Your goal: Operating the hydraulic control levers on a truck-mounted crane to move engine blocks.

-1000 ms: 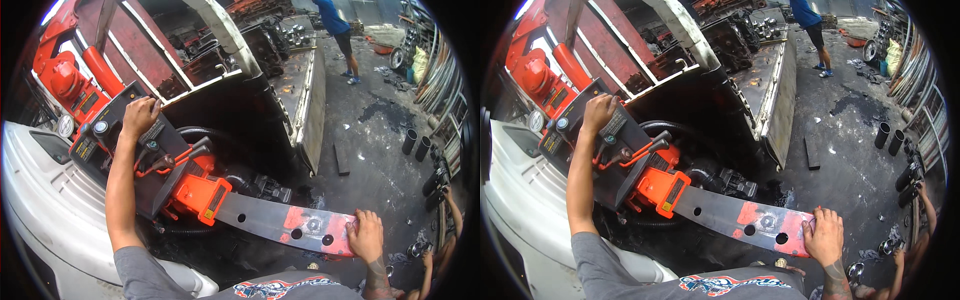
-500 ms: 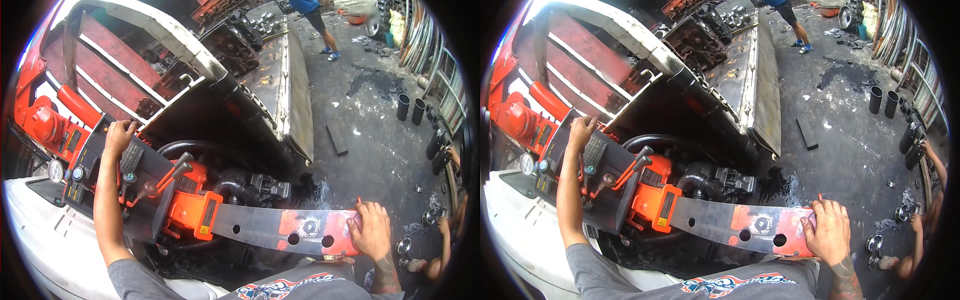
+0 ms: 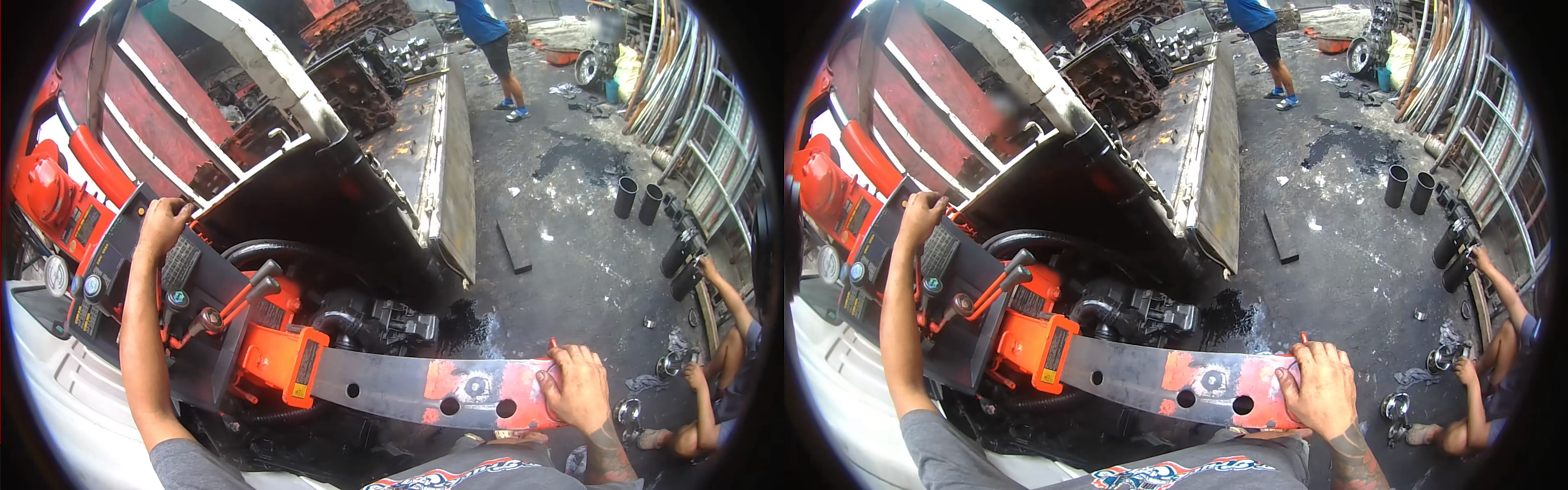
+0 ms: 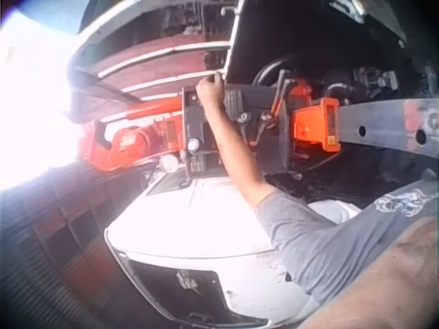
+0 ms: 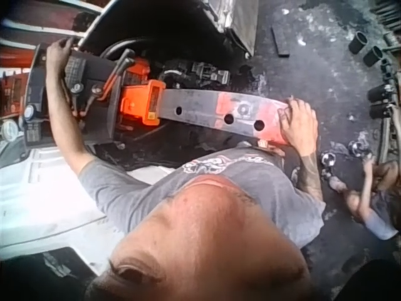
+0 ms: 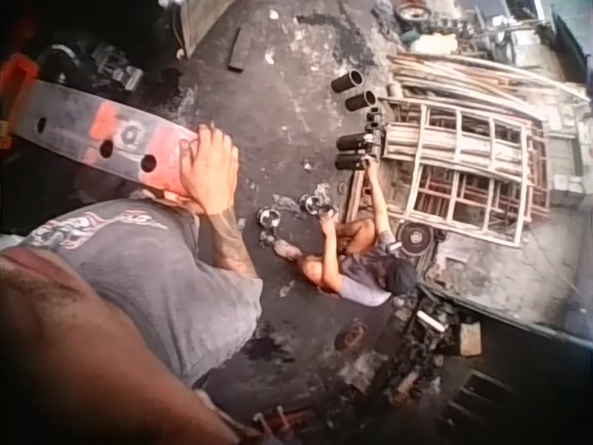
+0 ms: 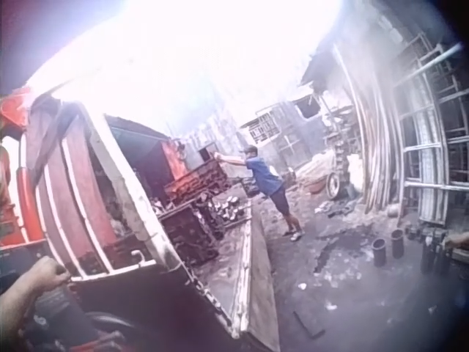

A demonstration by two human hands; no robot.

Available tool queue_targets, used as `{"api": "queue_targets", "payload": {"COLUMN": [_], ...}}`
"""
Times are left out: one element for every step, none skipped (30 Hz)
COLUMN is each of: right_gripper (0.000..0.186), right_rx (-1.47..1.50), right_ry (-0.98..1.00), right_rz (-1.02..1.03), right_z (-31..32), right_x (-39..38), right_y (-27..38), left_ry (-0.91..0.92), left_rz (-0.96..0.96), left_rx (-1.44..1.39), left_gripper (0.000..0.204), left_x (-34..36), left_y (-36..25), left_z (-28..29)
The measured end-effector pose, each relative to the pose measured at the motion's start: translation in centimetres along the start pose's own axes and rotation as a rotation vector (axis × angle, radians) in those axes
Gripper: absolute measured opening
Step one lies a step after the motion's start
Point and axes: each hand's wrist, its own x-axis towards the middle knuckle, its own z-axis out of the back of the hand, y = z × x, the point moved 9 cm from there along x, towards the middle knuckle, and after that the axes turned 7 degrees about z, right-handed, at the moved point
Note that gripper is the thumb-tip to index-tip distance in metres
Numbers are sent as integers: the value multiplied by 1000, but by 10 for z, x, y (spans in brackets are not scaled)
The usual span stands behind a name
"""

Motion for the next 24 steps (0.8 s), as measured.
{"api": "queue_targets", "payload": {"right_gripper": [39,39,39,39,39,39,39,39,39,39,39,39,39,39,39,38,38,38,38,38,38,38,38,38], "right_rx": [-2,-9,-5,-2,-10,-12,-19,-21,-19,-22,-23,-21,-19,-21,-24,-30,-28,-30,-34,-33,-36,-42,-41,-51], "right_ry": [1,30,34,7,40,31,6,30,39,23,58,45,3,34,29,4,24,20,-9,16,10,-27,7,7], "right_rz": [5,12,6,1,6,19,21,38,24,11,16,22,32,38,33,19,33,30,22,31,28,28,25,20], "right_z": [0,-3,-4,-2,-5,-5,-3,-5,-6,-4,-7,-7,-4,-7,-7,-5,-7,-7,-4,-7,-7,-3,-7,-7], "right_x": [0,-1,-1,-1,0,0,1,1,1,0,-1,0,0,0,1,0,0,0,-1,-1,-2,-2,-3,-4], "right_y": [0,1,1,0,0,2,1,3,1,0,1,1,2,3,3,2,4,5,4,5,5,6,6,6], "left_ry": [0,33,28,41,59,69,53,44,43,40,21,-17,-66,-62,-47,-46,-40,-27,-39,-65,-64,-52,-24,-10], "left_rz": [-9,16,10,9,17,54,31,13,29,25,22,-24,-61,-34,-28,-57,-45,-15,-35,-79,-77,-57,-28,-22], "left_rx": [-23,-40,-11,-41,-35,3,-7,-41,-27,-45,-40,-72,-78,-48,-57,-102,-106,-75,-70,-92,-90,-69,-100,-151], "left_gripper": [33,32,32,32,32,32,31,31,30,31,31,32,33,33,33,33,33,33,33,33,34,34,33,33], "left_x": [-1,1,1,0,0,0,0,0,-1,-1,-3,-4,-5,-5,-4,-4,-3,-2,-2,-2,-1,0,1,2], "left_y": [-1,0,-1,-2,-2,1,-2,-4,-3,-3,-3,-6,-8,-5,-3,-4,-2,2,1,-2,-2,0,2,2], "left_z": [0,-2,-2,-2,-2,-3,-1,-1,-1,-1,0,4,6,5,3,4,2,0,0,3,2,1,-1,-1]}}
